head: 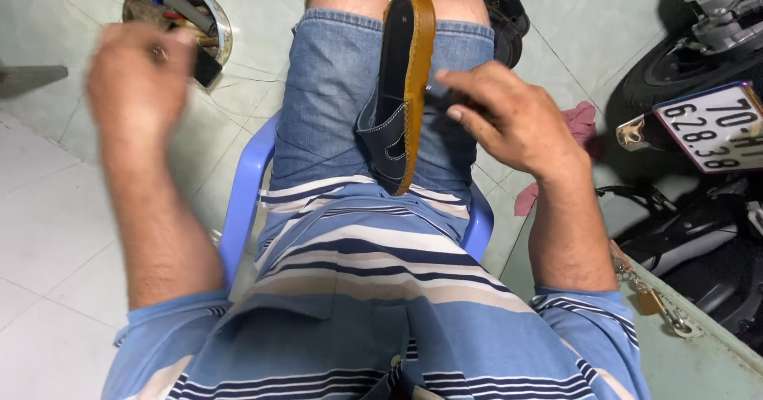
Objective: The person sits on a blue plastic chair and sews a black slip-on shoe with a brown sole using a needle and thread. They hold the shoe on their lap and repeatedly push the needle through the shoe's upper and sole while pulling the thread tight.
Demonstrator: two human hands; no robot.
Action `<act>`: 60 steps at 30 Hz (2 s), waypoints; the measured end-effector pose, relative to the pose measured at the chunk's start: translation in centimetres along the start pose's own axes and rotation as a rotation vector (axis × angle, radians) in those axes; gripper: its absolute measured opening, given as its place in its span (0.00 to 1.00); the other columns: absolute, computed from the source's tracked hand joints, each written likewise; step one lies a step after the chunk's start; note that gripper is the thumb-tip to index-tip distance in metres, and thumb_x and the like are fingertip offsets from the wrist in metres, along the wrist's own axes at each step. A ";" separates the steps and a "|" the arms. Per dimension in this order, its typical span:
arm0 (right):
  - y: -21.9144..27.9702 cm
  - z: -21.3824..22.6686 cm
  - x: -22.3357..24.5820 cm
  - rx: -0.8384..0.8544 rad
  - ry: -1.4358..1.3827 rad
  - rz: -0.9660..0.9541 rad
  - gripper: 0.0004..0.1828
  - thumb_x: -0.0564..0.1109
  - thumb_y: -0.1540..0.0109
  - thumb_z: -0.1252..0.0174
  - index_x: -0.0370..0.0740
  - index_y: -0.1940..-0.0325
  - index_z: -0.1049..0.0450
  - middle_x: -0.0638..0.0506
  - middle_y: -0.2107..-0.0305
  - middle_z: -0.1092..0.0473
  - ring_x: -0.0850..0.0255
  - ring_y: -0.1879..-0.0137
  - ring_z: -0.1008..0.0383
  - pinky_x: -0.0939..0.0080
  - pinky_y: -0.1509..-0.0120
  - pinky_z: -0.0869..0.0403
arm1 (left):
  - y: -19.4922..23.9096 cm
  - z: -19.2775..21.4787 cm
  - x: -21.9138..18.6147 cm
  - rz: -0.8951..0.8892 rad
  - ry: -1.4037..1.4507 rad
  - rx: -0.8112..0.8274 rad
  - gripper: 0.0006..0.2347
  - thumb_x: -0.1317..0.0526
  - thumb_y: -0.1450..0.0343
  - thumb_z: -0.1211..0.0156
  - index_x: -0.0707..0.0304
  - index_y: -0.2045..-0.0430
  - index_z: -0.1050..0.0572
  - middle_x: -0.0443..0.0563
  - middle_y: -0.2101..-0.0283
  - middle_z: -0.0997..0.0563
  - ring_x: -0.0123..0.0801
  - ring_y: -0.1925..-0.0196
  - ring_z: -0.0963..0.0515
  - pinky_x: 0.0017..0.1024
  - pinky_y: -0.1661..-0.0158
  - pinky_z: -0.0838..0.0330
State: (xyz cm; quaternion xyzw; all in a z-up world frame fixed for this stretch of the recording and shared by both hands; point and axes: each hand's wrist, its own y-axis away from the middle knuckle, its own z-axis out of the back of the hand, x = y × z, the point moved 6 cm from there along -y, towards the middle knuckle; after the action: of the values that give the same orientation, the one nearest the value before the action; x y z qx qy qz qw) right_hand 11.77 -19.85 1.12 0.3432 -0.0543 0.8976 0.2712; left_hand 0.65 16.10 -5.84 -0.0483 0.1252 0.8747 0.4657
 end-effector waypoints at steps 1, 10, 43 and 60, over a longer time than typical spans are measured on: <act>-0.4 -0.2 0.1 0.023 0.031 0.004 0.18 0.45 0.36 0.52 0.45 0.42 0.37 0.48 0.61 0.37 0.58 0.60 0.34 0.58 0.69 0.30 | 0.5 1.0 -4.1 -0.245 0.127 -0.003 0.10 0.54 0.26 0.39 0.61 0.70 0.23 0.57 0.61 0.25 0.50 0.62 0.26 0.45 0.65 0.37; -1.2 -1.4 0.0 0.040 0.169 0.074 0.17 0.41 0.40 0.46 0.47 0.45 0.29 0.52 0.62 0.35 0.56 0.66 0.31 0.56 0.73 0.34 | 5.4 -2.5 -20.0 -0.692 0.520 0.564 0.13 0.53 0.35 0.41 0.55 0.63 0.33 0.46 0.58 0.27 0.36 0.59 0.27 0.39 0.59 0.37; -2.7 -1.6 1.4 -0.009 0.354 -0.091 0.09 0.44 0.49 0.39 0.49 0.64 0.22 0.59 0.72 0.31 0.60 0.71 0.27 0.65 0.71 0.28 | 6.3 -2.4 -19.6 -0.637 0.708 0.299 0.03 0.65 0.36 0.43 0.61 0.75 0.23 0.55 0.76 0.22 0.46 0.70 0.21 0.36 0.71 0.27; -2.1 -2.7 0.0 0.025 0.212 -0.093 0.12 0.43 0.41 0.46 0.45 0.54 0.24 0.55 0.67 0.28 0.59 0.61 0.29 0.56 0.70 0.30 | 4.6 -2.7 -20.2 -0.546 0.490 0.466 0.11 0.66 0.33 0.46 0.55 0.61 0.39 0.41 0.70 0.20 0.35 0.72 0.22 0.39 0.74 0.30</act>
State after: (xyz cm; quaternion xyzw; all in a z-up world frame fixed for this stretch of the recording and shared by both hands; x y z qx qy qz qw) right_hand 11.27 -17.34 -1.06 0.2520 0.0020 0.9158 0.3126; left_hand 8.13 -3.24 -3.63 -0.1793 0.4088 0.6306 0.6349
